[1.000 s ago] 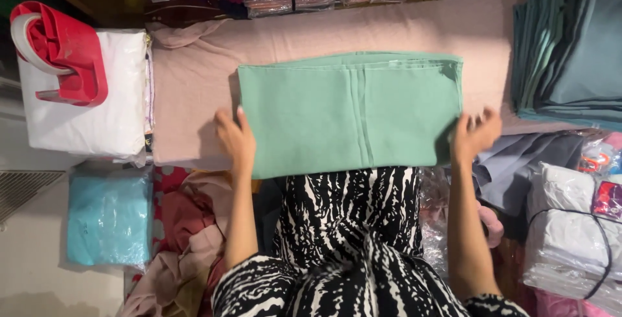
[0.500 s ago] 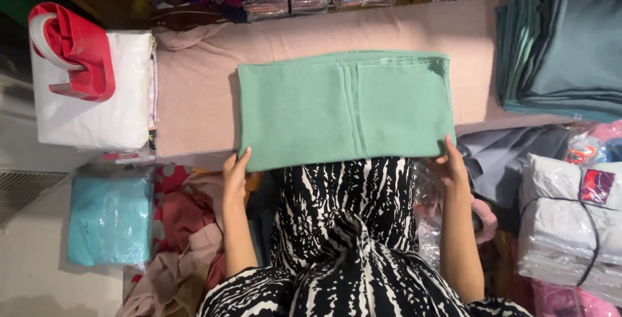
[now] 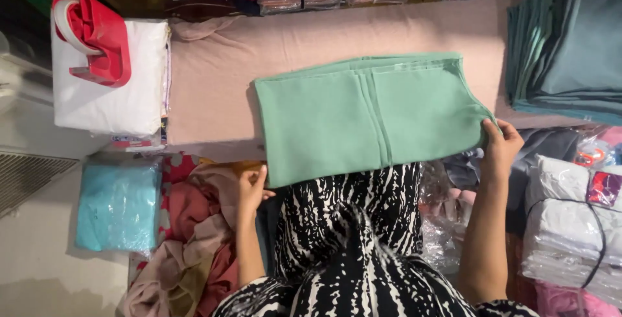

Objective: A person sits on the floor and neatly folds several pieces of fabric, likely hijabs or scarves, and stacks them together.

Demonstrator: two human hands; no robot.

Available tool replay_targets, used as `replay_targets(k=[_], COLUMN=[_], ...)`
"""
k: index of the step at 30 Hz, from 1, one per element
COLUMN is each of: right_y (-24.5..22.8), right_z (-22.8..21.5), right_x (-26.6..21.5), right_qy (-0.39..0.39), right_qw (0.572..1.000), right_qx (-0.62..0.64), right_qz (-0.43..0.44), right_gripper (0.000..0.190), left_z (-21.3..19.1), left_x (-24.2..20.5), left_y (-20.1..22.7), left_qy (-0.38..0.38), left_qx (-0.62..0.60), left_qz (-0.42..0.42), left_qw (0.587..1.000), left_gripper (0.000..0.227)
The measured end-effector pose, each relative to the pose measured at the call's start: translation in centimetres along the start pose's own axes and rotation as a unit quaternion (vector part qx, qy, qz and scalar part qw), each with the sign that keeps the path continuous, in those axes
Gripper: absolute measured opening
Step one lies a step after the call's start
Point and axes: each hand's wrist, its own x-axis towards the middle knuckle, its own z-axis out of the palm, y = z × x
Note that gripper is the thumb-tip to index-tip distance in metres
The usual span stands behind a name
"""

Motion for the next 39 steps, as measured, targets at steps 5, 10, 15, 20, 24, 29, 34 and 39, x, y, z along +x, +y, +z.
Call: replay_targets(k=[5,10,15,20,24,29,34,39], right_y=[-1.6,-7.2,-0.8,-0.6,-1.3,-3.1,-4.2,-4.8], right_z=[7.5,20.9,27.4,26.6,26.4,27.4,28.4,29.1], right_x=[0.1,-11.2,-19.4,-23.4,-24.3,-25.7,-27.2,-27.7], right_qy=[-0.031,-0.244,-0.322,-0.357,-0.362,-0.405,-0.407,-0.409], right_qw=[0.962,0.896,0.75,0.71,0.705,0.717,0.712,0.702], right_qx=[-0.156,-0.247,-0.391,-0.394,-0.386,-0.334,-0.3,-0.281], right_qz=[-0.223,-0.278,-0.424,-0.462,-0.472,-0.459,-0.486,-0.511], right_gripper=[0.02,0.018,0.01,0.009,0.023,0.036,0.029,0.023], left_z=[2.5,8.9,12.8,14.0,12.9,10.5,8.5,7.8], left_x=[0.1,2.2,-1.1,8.3,9.0,11.3,13.5,14.0], left_y=[3.0,8.6,16.6,8.9,9.1,9.2,8.3,8.5], left_qy=[0.121,-0.161,-0.18,-0.094,-0.067,-0.079,-0.102,-0.072], left_qx=[0.077,-0.146,-0.134,-0.061,-0.083,-0.076,-0.045,-0.059], left_qz=[0.175,0.119,0.023,0.029,0.082,0.087,0.108,0.151], left_qw=[0.974,0.969,0.974,0.993,0.991,0.99,0.988,0.984], left_gripper=[0.036,0.049,0.1,0.098,0.061,0.071,0.055,0.028])
